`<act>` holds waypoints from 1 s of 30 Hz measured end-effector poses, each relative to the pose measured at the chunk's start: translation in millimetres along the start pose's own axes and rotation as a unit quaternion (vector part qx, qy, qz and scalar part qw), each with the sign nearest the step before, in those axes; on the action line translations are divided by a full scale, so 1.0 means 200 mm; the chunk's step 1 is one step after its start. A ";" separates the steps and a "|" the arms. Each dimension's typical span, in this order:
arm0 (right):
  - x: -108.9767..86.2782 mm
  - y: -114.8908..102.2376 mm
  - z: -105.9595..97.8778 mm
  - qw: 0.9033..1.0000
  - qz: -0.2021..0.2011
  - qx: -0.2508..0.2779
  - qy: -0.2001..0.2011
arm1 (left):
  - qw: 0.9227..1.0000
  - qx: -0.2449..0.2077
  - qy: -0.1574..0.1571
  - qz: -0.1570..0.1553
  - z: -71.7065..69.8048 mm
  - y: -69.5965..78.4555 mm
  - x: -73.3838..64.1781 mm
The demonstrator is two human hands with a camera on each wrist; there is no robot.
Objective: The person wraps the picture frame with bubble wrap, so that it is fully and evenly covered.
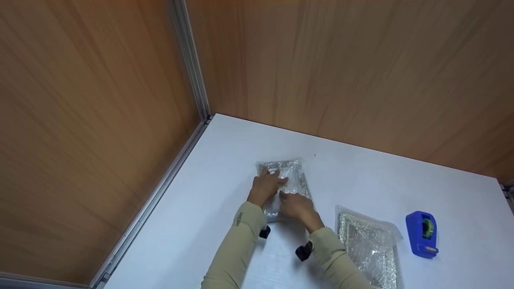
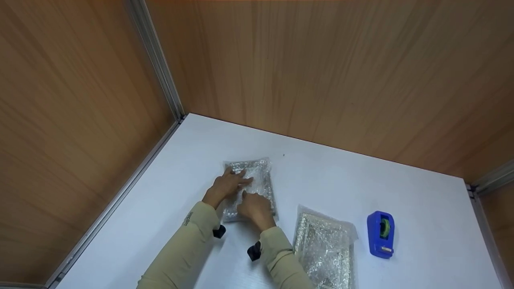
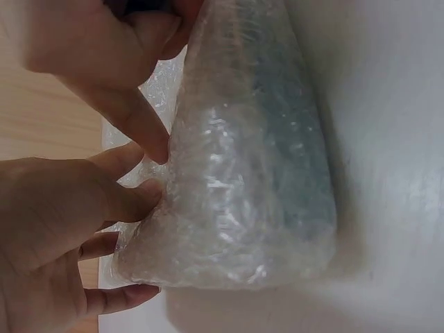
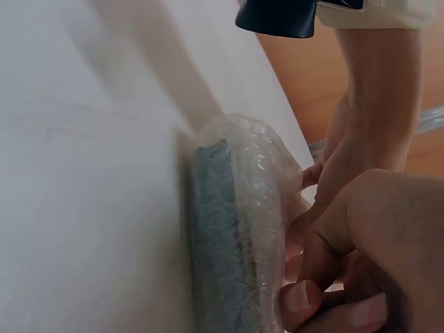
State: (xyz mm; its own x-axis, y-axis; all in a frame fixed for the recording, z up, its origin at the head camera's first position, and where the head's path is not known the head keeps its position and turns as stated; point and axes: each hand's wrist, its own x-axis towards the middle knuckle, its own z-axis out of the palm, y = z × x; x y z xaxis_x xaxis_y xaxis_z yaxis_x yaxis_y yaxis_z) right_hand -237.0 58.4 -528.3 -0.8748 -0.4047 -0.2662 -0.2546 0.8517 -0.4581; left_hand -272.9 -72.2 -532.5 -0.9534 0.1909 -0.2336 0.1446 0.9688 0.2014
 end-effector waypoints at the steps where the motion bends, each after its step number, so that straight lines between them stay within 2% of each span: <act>1: 0.00 0.01 0.00 1.000 -0.001 0.009 -0.002 | 1.000 0.009 0.003 0.003 0.00 0.00 0.00; 6: 0.01 0.04 0.02 0.998 0.011 0.059 -0.004 | 1.000 0.027 0.008 0.001 0.00 -0.01 0.01; 9: 0.03 0.04 0.03 0.998 0.020 0.067 0.005 | 1.000 0.011 0.003 -0.002 -0.01 -0.01 0.01; 14: 0.03 0.02 0.05 0.999 0.029 0.008 0.023 | 1.000 -0.005 0.000 0.002 0.00 -0.01 -0.01; 18: 0.04 -0.03 0.07 0.996 0.021 -0.069 0.046 | 1.000 0.012 0.008 0.005 0.00 -0.02 -0.02; 20: 0.05 -0.05 0.08 0.995 0.025 -0.088 0.048 | 1.000 0.020 0.009 0.007 0.00 -0.02 -0.01; 22: 0.06 -0.05 0.08 0.996 0.038 -0.077 0.040 | 1.000 0.028 0.006 0.008 0.00 -0.02 -0.01; 27: 0.10 -0.03 0.07 0.998 0.069 0.006 0.004 | 1.000 0.026 -0.010 0.003 0.00 -0.04 0.01; 30: 0.11 -0.04 0.07 0.997 0.076 0.017 0.001 | 1.000 0.010 -0.014 -0.003 0.00 -0.05 0.02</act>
State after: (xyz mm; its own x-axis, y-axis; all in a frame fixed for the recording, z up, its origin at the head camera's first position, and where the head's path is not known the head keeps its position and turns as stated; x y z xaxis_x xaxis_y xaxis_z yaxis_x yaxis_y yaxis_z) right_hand -248.9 37.4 -543.5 -0.9028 -0.2708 -0.3342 -0.1040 0.8913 -0.4413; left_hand -278.2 -80.8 -535.3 -0.9466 0.1884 -0.2616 0.1437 0.9730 0.1805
